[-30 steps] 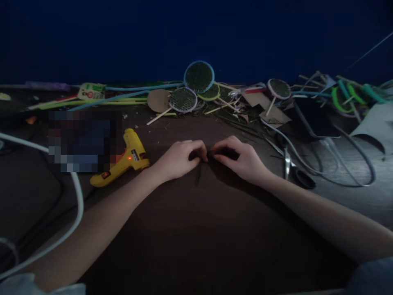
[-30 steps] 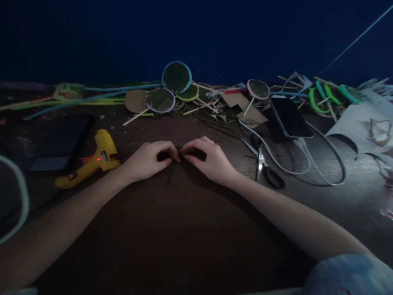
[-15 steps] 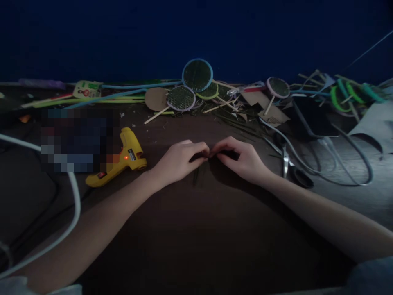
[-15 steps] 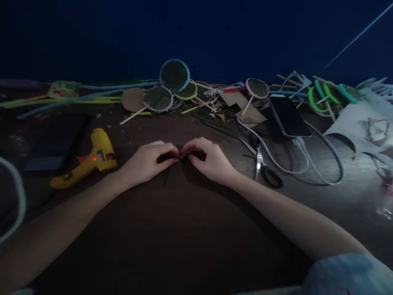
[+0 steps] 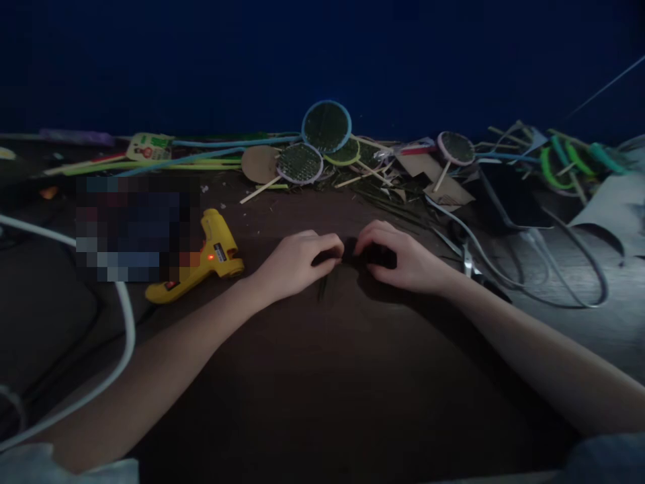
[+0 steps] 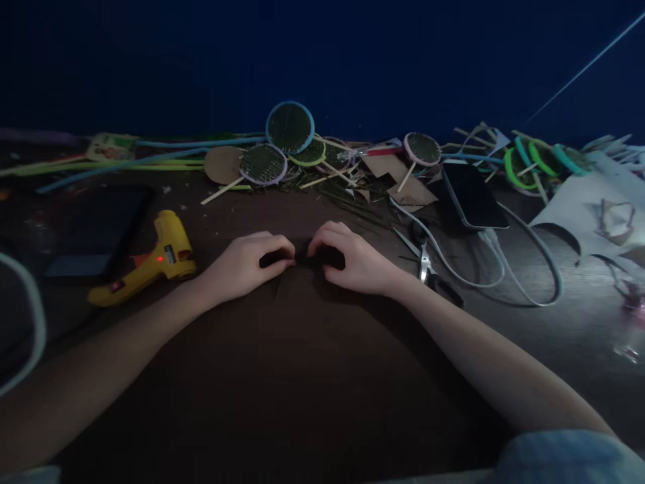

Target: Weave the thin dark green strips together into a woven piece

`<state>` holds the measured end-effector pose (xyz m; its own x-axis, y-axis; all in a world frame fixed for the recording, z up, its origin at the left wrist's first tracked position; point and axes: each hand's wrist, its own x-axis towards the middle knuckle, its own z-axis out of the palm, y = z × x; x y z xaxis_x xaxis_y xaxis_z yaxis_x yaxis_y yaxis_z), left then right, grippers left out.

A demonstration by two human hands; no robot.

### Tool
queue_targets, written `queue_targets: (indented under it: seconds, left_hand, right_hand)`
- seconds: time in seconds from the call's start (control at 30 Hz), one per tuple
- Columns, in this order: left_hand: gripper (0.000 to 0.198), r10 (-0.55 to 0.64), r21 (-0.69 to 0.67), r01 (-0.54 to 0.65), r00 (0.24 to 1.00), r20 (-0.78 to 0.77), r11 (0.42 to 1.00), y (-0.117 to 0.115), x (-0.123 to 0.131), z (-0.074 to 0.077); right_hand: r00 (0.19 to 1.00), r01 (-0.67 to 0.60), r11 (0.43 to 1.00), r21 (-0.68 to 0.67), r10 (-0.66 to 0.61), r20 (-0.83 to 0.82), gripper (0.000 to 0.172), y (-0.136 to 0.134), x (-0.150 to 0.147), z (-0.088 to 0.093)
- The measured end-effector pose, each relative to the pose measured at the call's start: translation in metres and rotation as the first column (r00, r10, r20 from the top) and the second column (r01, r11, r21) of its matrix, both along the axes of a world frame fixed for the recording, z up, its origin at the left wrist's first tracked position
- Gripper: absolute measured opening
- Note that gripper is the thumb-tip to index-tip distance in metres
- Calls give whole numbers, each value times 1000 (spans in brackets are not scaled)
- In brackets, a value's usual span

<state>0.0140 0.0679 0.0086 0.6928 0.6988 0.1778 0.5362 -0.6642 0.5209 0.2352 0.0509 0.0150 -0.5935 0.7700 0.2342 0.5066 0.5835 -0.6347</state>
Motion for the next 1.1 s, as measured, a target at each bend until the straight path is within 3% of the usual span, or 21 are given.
queue_targets:
  seconds: [0.4,0.63,0.93,1.1]
  left_hand:
    - [5,15,-38,-14,1000,19,999,0,0,0]
    - [5,24,-49,-23,1000,16,999,-1,1,3]
    - [5,33,-68,-31,999,27,997,-1,1,2]
    - [5,30,-73,-28,999,23,997,-1,1,3]
  right_hand:
    - [998,13,999,43,-11,-58,6,5,1,-10]
    - [999,-15,1000,6,15,-43,21,5,1,-7]
    - [998,-8,999,-45,5,-63,12,7,1,-6]
    - [996,62,992,-107,-68,-53,16,5,-5,-2]
